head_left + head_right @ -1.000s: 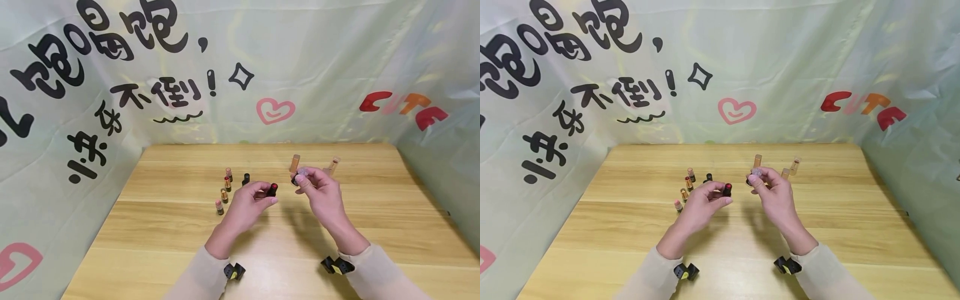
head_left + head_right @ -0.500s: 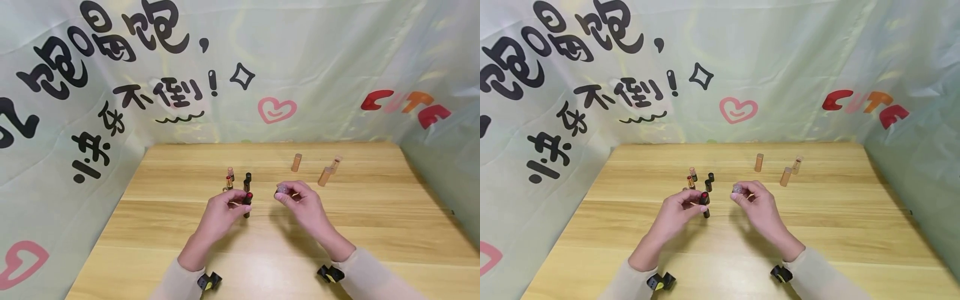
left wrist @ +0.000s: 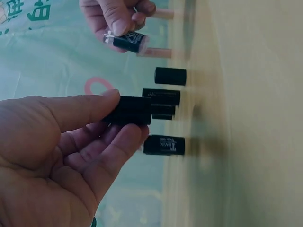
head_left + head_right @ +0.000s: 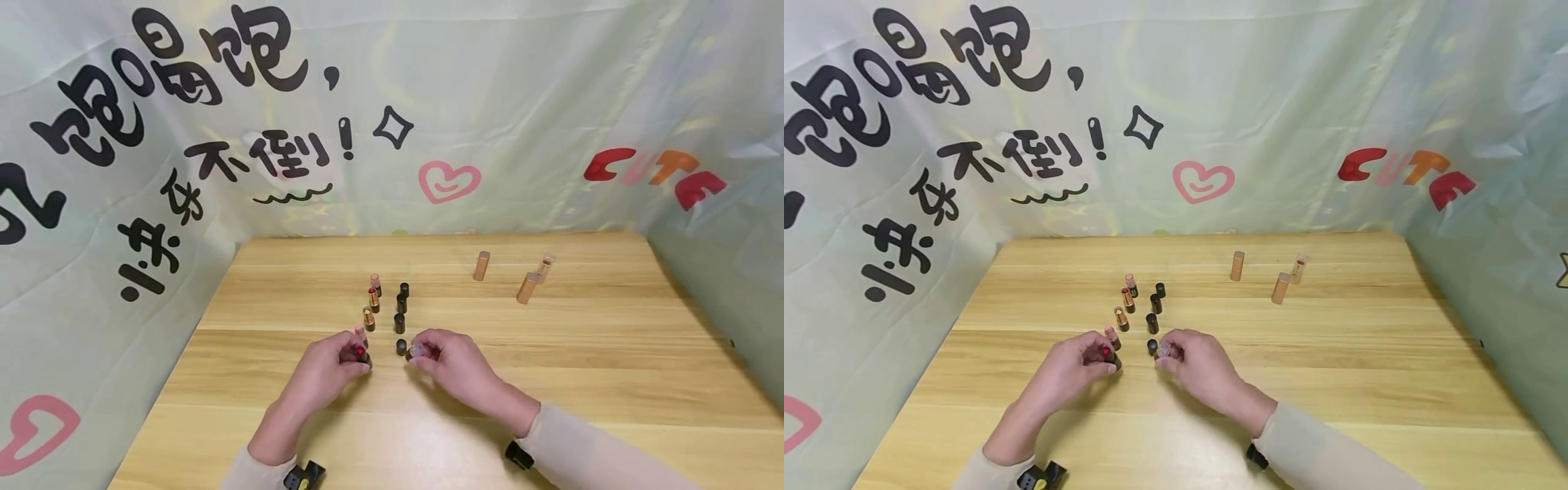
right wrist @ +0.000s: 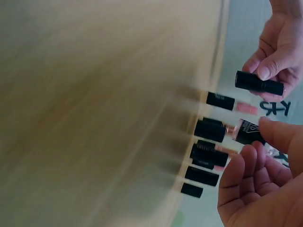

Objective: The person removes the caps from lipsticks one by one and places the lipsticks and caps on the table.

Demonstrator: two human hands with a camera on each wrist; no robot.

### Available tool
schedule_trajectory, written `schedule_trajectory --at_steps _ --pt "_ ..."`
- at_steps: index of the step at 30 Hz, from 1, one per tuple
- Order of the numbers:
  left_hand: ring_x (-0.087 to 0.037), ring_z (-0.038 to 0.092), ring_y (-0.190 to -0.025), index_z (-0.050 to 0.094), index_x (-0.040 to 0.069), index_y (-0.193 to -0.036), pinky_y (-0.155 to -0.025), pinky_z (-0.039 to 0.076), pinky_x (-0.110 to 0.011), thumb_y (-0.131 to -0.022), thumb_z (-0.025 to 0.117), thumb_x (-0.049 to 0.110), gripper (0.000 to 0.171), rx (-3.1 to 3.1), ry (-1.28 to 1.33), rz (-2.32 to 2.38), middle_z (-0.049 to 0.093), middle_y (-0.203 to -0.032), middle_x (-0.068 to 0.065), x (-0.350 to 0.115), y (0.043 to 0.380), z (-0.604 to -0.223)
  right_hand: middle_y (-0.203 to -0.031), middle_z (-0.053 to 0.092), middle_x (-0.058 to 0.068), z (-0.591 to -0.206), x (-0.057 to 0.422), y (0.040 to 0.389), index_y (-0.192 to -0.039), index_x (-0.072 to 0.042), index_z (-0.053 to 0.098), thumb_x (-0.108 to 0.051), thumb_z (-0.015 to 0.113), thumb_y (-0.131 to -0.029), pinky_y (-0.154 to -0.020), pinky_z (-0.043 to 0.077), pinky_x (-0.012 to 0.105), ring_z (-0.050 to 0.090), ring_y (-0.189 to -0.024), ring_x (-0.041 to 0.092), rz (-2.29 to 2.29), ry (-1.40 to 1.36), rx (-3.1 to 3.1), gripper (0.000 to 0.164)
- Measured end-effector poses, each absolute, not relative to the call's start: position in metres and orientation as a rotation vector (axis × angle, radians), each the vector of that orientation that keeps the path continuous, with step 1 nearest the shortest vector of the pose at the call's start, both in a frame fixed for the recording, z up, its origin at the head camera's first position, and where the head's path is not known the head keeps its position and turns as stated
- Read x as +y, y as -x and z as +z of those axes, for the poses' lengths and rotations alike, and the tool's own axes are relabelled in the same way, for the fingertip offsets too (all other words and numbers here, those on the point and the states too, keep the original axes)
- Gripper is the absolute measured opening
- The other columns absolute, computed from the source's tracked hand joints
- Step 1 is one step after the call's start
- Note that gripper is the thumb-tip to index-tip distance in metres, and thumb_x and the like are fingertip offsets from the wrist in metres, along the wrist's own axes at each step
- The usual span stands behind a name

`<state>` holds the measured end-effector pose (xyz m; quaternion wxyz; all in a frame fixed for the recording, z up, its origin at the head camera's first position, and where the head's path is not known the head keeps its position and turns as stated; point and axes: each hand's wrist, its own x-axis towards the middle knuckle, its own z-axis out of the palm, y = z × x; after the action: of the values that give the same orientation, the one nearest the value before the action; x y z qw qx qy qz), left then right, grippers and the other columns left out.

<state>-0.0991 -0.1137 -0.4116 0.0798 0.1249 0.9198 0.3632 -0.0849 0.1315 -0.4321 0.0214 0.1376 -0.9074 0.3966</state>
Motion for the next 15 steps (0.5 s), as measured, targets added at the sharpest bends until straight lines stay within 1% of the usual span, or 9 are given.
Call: schedule_trajectory --at_steps 2,5,11,15 --pt "-0.007 0.059 -0.076 0.063 0.024 -0.089 -0.069 0.050 -0.026 -0.080 0.080 0.019 0.019 2.772 -0.364 1.055 0.064 -0.082 0.012 -0.116 0.099 -0.414 -0.075 0.058 -0.015 -0.434 0.126 0.084 -0.094 -0.020 0.069 -0.019 0.078 -0.082 -0.061 0.048 0.018 0.052 -0.066 0.001 1.157 -0.469 -2.835 0.016" --pt "-0.007 0.057 -0.073 0.062 0.024 -0.087 -0.066 0.049 -0.025 -0.079 0.080 0.017 0.020 2.808 -0.350 1.020 0.063 -0.079 0.012 -0.118 0.099 -0.417 -0.076 0.058 -0.016 -0.436 0.121 0.082 -0.097 -0.019 0.069 -0.021 0.078 -0.082 -0.060 0.047 0.016 0.052 -0.065 -0.001 1.051 -0.527 -2.857 0.017" --pt "-0.007 0.057 -0.072 0.062 0.022 -0.086 -0.066 0.049 -0.026 -0.079 0.081 0.015 0.021 2.826 -0.323 0.989 0.062 -0.078 0.011 -0.120 0.101 -0.423 -0.077 0.060 -0.014 -0.439 0.113 0.080 -0.095 -0.017 0.071 -0.023 0.077 -0.083 -0.059 0.045 0.017 0.051 -0.065 -0.001 0.928 -0.584 -2.884 0.015" --pt "-0.007 0.057 -0.072 0.062 0.021 -0.087 -0.066 0.048 -0.027 -0.080 0.080 0.014 0.021 2.809 -0.339 0.980 0.063 -0.079 0.010 -0.123 0.103 -0.426 -0.075 0.060 -0.014 -0.441 0.110 0.080 -0.093 -0.019 0.071 -0.021 0.076 -0.083 -0.057 0.043 0.017 0.050 -0.063 -0.001 0.869 -0.615 -2.921 0.011"
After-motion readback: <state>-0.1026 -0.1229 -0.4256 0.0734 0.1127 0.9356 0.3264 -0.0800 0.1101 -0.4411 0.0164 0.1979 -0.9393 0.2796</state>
